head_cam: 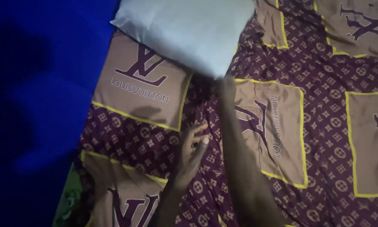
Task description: The person folds a patterned bedsheet on a bed, then moves several white pillows from the bed to a nearby blue surface. The person continues to fold the bedsheet into a compact bundle.
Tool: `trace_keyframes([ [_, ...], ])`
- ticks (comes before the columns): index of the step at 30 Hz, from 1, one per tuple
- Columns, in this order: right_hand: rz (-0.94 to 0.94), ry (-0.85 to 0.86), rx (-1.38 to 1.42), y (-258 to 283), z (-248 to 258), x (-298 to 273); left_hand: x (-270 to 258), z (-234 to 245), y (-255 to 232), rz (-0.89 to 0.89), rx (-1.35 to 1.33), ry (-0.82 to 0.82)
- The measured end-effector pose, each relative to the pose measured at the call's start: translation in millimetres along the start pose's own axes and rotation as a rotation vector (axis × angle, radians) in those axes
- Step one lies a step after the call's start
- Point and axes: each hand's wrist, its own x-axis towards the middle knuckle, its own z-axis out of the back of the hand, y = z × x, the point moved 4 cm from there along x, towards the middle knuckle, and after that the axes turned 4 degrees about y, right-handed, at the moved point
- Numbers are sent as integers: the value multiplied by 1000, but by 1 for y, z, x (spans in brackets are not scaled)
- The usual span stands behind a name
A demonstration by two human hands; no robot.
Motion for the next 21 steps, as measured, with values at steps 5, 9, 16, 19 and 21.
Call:
trace_keyframes([
  [5, -268, -20, 130, 20, -32, -202, 13, 2, 101, 180, -209, -232],
  [9, -341, 43, 187, 0, -25, -347, -10, 15, 163, 114, -224, -249],
  [16, -675, 210, 298, -4, 16, -459, -110, 7, 195, 553, -928, -294],
  [19, -709, 228, 200, 40, 25, -467, -140, 13, 174, 604, -777, -365],
  [21, -820, 112, 342, 74, 19, -481, -158, 23, 153, 672, -652, -329],
])
